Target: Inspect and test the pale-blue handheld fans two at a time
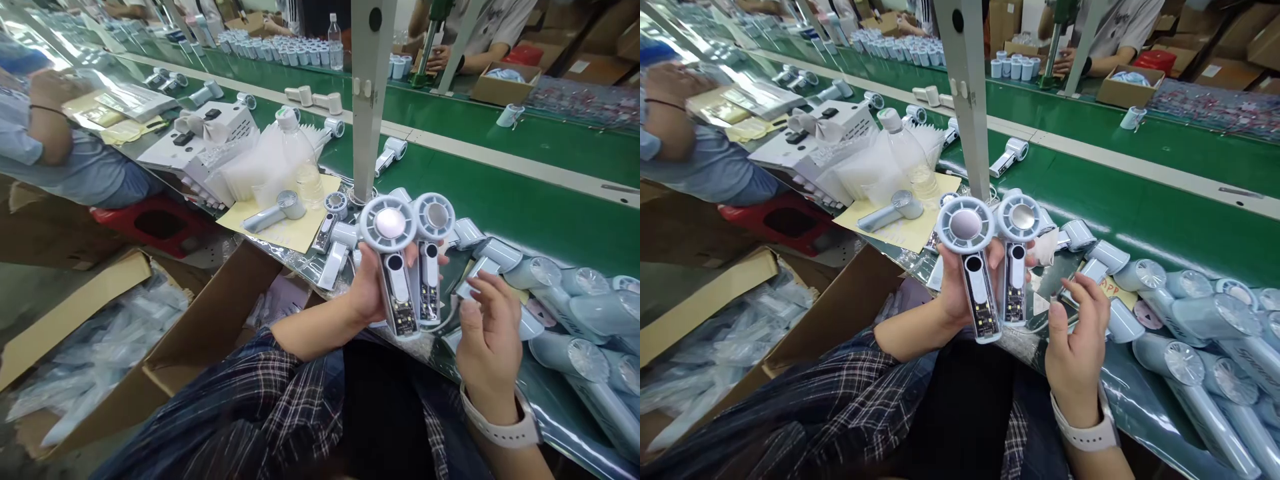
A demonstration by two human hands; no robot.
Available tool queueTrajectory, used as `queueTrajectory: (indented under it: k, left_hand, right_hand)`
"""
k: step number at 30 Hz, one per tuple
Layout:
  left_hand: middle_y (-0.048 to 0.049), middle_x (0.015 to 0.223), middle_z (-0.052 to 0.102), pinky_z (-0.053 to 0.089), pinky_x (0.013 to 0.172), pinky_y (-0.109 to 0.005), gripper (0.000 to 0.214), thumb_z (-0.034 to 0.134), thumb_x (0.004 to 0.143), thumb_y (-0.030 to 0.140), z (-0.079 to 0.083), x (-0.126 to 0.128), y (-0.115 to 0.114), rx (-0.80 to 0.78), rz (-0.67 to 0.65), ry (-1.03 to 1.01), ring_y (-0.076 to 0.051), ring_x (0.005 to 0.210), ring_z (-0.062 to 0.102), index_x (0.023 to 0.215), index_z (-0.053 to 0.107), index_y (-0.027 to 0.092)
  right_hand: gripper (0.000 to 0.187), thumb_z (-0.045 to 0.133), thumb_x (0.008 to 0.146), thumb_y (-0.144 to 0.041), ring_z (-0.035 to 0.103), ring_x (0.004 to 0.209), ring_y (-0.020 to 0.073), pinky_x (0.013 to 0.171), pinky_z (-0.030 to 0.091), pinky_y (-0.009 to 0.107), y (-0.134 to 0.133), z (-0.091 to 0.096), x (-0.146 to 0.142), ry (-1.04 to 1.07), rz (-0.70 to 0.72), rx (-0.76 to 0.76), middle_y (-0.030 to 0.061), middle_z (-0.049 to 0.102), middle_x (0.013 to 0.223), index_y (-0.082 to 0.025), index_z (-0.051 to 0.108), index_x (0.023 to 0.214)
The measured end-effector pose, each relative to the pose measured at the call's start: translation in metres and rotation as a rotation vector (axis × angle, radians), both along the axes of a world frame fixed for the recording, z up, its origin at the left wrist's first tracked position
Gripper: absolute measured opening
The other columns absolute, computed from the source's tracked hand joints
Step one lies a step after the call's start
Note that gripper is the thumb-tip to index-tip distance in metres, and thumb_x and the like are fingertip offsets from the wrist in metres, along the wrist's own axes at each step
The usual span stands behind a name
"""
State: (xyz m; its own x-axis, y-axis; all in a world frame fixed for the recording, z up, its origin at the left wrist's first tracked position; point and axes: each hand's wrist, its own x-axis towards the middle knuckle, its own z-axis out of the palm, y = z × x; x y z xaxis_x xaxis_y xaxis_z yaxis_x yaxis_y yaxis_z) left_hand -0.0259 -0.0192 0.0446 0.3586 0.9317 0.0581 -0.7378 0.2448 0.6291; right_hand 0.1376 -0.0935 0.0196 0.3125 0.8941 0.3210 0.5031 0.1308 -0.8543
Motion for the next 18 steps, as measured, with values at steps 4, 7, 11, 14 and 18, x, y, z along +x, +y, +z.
queueTrajectory:
  k: [4,7,11,14,18]
  left_hand:
    - [-0.0103,0.093,0.077,0.061,0.066,-0.033,0.084,0.073,0.061,0.102,0.002,0.002,-0.014,-0.046,-0.227,-0.017,-0.032,0.096,0.08,0.076,0.054,0.021]
    - [-0.0103,0.089,0.078,0.06,0.065,-0.032,0.085,0.073,0.061,0.102,0.001,0.001,-0.019,-0.11,-0.361,-0.012,-0.031,0.091,0.08,0.08,0.058,0.021]
    - [-0.0134,0.1,0.08,0.064,0.082,-0.04,0.081,0.075,0.066,0.098,0.002,-0.007,-0.02,-0.131,-0.352,-0.029,-0.034,0.105,0.08,0.083,0.059,0.02]
    - [-0.0137,0.105,0.081,0.065,0.091,-0.043,0.079,0.077,0.066,0.096,0.004,-0.014,-0.019,-0.154,-0.297,-0.031,-0.035,0.112,0.078,0.082,0.059,0.02]
    - [-0.0127,0.102,0.081,0.065,0.087,-0.037,0.08,0.075,0.068,0.097,0.0,-0.022,-0.017,-0.184,-0.251,-0.007,-0.031,0.106,0.079,0.082,0.063,0.019]
  right_hand:
    - [0.052,0.074,0.1,-0.043,0.064,0.135,0.0348,0.105,0.057,0.055,0.016,0.022,0.008,0.194,0.137,0.079,0.0166,0.057,0.155,-0.029,0.057,0.147]
    - [0.061,0.07,0.1,-0.045,0.067,0.131,0.0341,0.099,0.059,0.052,0.046,0.034,0.02,0.112,0.139,0.069,0.018,0.063,0.151,-0.028,0.05,0.155]
    - [0.017,0.065,0.094,-0.039,0.068,0.084,0.0293,0.082,0.055,0.049,0.099,0.017,0.019,-0.28,0.095,-0.165,0.0088,0.072,0.085,-0.023,0.072,0.098]
    - [0.036,0.076,0.079,-0.027,0.058,0.069,0.0242,0.075,0.05,0.044,0.122,0.001,0.004,-0.348,0.188,-0.238,0.0031,0.056,0.06,-0.025,0.049,0.056]
    - [0.03,0.069,0.087,-0.023,0.061,0.07,0.0246,0.076,0.051,0.047,0.109,0.014,0.005,-0.302,0.151,-0.205,0.0045,0.061,0.065,-0.025,0.055,0.06]
